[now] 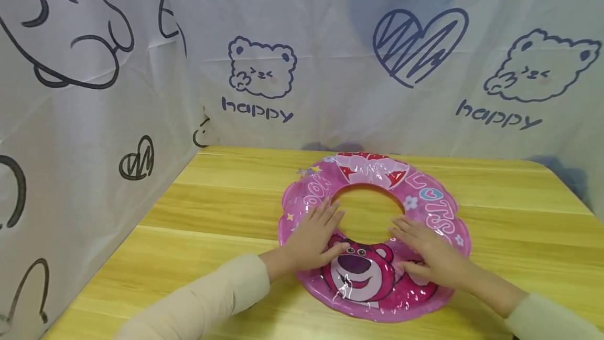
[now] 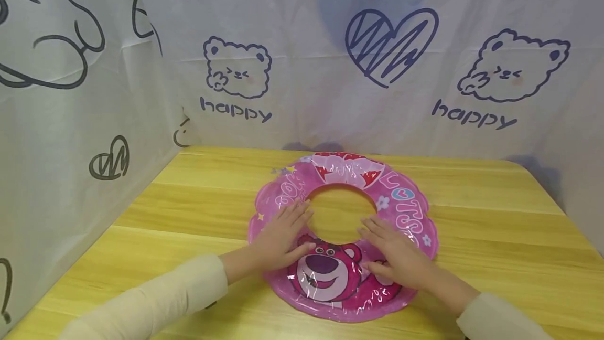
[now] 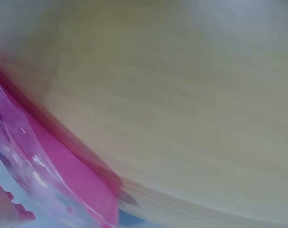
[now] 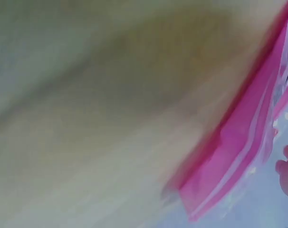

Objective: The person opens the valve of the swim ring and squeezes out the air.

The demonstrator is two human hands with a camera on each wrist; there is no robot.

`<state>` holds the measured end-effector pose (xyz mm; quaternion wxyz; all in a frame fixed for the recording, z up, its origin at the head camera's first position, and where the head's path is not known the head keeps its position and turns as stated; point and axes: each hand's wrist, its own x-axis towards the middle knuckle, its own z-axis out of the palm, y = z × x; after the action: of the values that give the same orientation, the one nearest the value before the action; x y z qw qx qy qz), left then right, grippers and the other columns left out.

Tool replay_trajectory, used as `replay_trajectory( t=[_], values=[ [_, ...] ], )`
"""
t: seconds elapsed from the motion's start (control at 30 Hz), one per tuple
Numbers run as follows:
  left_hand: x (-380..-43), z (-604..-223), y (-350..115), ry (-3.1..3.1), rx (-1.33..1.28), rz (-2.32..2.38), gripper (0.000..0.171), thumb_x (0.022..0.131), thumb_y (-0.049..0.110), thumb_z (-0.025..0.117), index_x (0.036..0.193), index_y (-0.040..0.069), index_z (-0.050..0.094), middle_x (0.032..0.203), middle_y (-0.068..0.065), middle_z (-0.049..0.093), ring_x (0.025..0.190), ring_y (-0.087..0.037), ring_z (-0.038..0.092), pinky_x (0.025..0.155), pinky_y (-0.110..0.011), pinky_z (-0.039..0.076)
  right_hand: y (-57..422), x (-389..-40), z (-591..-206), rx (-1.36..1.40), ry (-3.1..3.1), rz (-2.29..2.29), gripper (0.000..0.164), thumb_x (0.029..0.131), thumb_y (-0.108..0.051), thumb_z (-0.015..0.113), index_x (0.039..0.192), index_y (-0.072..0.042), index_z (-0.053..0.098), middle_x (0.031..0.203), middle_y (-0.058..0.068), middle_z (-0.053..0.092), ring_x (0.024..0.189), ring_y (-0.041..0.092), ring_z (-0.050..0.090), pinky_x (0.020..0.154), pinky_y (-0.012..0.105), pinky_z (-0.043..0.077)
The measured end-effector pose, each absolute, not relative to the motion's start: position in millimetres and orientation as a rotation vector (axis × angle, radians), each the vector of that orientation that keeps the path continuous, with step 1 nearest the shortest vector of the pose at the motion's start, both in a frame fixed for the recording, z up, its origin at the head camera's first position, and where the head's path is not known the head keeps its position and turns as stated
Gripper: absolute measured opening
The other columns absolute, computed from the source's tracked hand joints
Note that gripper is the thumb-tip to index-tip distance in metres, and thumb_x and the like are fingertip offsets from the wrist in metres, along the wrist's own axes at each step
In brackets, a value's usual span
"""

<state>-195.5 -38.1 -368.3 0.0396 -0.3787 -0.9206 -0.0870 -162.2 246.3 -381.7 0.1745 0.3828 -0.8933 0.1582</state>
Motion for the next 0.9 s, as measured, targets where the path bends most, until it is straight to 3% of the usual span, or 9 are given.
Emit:
replay_trajectory(
  t=[0.07, 0.13, 0.27, 0.37, 0.4, 0.7, 0.9],
  values=[
    [-200.5, -367.9, -43.8, -2.814, -1.128, -0.265, 0.072, 0.093, 0.048, 0.044, 0.144, 0.001, 0.028, 0.153, -0.018, 0.022, 0.143, -0.036, 0.015, 0.117, -0.050, 0.013, 252.8, -167.3, -379.5, 1.054, -2.508, 0.447, 0.064, 0.075, -0.026, 0.073, 0.129, 0.000, 0.052, 0.135, 0.022, 0.049, 0.143, 0.013, 0.021, 0.110, 0.008, -0.002],
    [-204.2, -368.0, -48.5, -2.818, -1.092, -0.231, 0.076, 0.092, 0.051, 0.045, 0.144, 0.000, 0.028, 0.153, -0.019, 0.021, 0.143, -0.037, 0.015, 0.116, -0.051, 0.012, 258.0, -172.0, -376.6, 1.012, -2.514, 0.443, 0.068, 0.075, -0.026, 0.073, 0.132, 0.002, 0.048, 0.137, 0.024, 0.046, 0.144, 0.014, 0.015, 0.111, 0.009, -0.003],
    [-209.6, -371.0, -55.7, -2.854, -1.034, -0.148, 0.083, 0.089, 0.058, 0.045, 0.146, 0.002, 0.024, 0.154, -0.020, 0.016, 0.143, -0.037, 0.010, 0.116, -0.053, 0.008, 265.7, -179.3, -370.6, 0.891, -2.616, 0.439, 0.072, 0.078, -0.030, 0.072, 0.136, 0.001, 0.043, 0.141, 0.024, 0.041, 0.137, 0.036, 0.028, 0.118, 0.035, 0.014],
    [-212.7, -374.0, -59.4, -2.860, -1.016, -0.089, 0.087, 0.086, 0.063, 0.045, 0.147, 0.004, 0.023, 0.155, -0.020, 0.015, 0.144, -0.038, 0.006, 0.116, -0.054, 0.006, 270.4, -185.1, -368.5, 0.815, -2.705, 0.447, 0.075, 0.080, -0.034, 0.071, 0.138, 0.001, 0.039, 0.143, 0.026, 0.037, 0.132, 0.044, 0.030, 0.109, 0.056, 0.025],
    [-213.7, -374.7, -60.4, -2.851, -1.015, -0.075, 0.088, 0.086, 0.064, 0.045, 0.147, 0.004, 0.023, 0.155, -0.020, 0.015, 0.143, -0.038, 0.006, 0.116, -0.055, 0.006, 272.0, -187.0, -368.1, 0.797, -2.729, 0.454, 0.076, 0.080, -0.035, 0.070, 0.139, 0.002, 0.038, 0.144, 0.027, 0.035, 0.133, 0.045, 0.029, 0.108, 0.058, 0.025],
    [-223.1, -378.0, -61.6, -2.832, -1.000, -0.146, 0.093, 0.084, 0.070, 0.039, 0.147, 0.004, 0.021, 0.154, -0.023, 0.011, 0.143, -0.040, 0.005, 0.114, -0.059, 0.005, 280.5, -204.6, -368.9, 0.744, -2.800, 0.415, 0.087, 0.082, -0.042, 0.066, 0.144, 0.004, 0.026, 0.148, 0.032, 0.018, 0.139, 0.045, 0.011, 0.115, 0.055, 0.004],
    [-228.4, -378.5, -57.2, -2.855, -0.977, -0.091, 0.087, 0.081, 0.071, 0.045, 0.149, 0.023, 0.021, 0.156, -0.019, 0.008, 0.143, -0.041, 0.005, 0.111, -0.065, 0.007, 284.0, -212.2, -374.5, 0.677, -2.949, 0.432, 0.095, 0.081, -0.051, 0.062, 0.148, -0.001, 0.014, 0.151, 0.032, 0.005, 0.140, 0.048, 0.002, 0.111, 0.063, 0.004]
  ],
)
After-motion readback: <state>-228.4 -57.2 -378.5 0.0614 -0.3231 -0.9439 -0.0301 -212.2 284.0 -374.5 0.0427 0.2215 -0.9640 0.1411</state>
